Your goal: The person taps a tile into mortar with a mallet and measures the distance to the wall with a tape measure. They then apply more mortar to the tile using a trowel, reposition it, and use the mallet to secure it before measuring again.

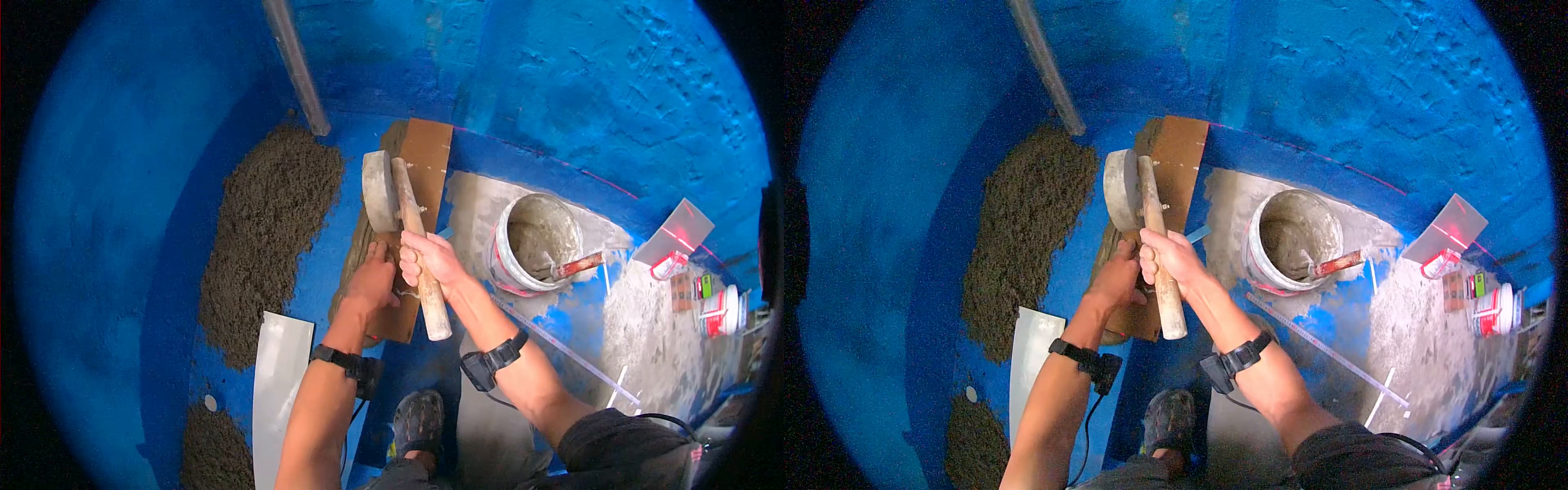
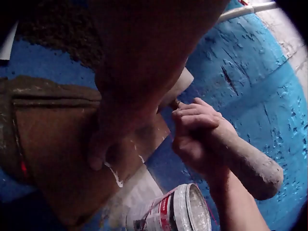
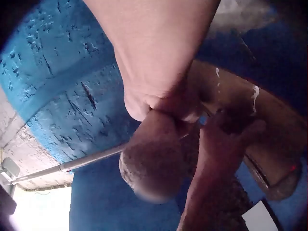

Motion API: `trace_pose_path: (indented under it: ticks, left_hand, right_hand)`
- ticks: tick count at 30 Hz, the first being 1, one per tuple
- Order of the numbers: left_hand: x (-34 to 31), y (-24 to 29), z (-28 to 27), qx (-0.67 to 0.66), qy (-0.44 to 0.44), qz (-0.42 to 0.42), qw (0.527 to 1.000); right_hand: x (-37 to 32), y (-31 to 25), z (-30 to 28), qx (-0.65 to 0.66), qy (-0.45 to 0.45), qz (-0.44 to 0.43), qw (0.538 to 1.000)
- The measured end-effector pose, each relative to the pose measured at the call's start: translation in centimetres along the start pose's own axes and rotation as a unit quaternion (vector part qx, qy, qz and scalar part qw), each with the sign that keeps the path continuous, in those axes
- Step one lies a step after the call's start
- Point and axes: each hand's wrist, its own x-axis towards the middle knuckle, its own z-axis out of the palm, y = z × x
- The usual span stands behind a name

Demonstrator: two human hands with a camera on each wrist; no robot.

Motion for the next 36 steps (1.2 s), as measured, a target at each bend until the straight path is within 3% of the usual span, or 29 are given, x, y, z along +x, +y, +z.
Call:
trace_pose_path:
  ticks: [5,14,16,23,29,34,35,36]
  left_hand:
    - [-0.4,0.0,-0.8,-0.009,-0.015,-0.002,1.000]
    - [0.0,-0.5,0.3,-0.012,0.010,0.001,1.000]
    - [0.2,-0.6,-0.2,-0.030,-0.013,-0.010,0.999]
    - [0.2,-1.2,1.1,-0.020,0.025,0.005,0.999]
    - [0.6,-1.7,1.1,-0.011,0.062,0.020,0.998]
    - [0.6,-2.1,2.1,0.054,0.070,0.027,0.996]
    - [0.3,-1.4,0.9,0.054,0.069,0.026,0.996]
    - [0.0,-0.5,-0.3,0.037,0.015,0.000,0.999]
  right_hand:
    - [-0.2,0.3,0.3,-0.013,0.028,0.002,1.000]
    - [-0.6,0.0,0.2,0.012,-0.019,-0.013,1.000]
    - [-0.3,0.3,0.2,0.011,0.032,0.005,0.999]
    - [-1.0,-0.5,0.6,0.028,-0.034,-0.009,0.999]
    - [-0.4,0.0,0.0,0.041,-0.007,0.009,0.999]
    - [-0.8,-0.5,-0.1,0.050,-0.045,0.005,0.998]
    - [-0.7,-0.3,-0.5,0.048,-0.036,0.010,0.998]
    - [-0.7,-0.1,-0.8,0.046,-0.027,0.014,0.998]
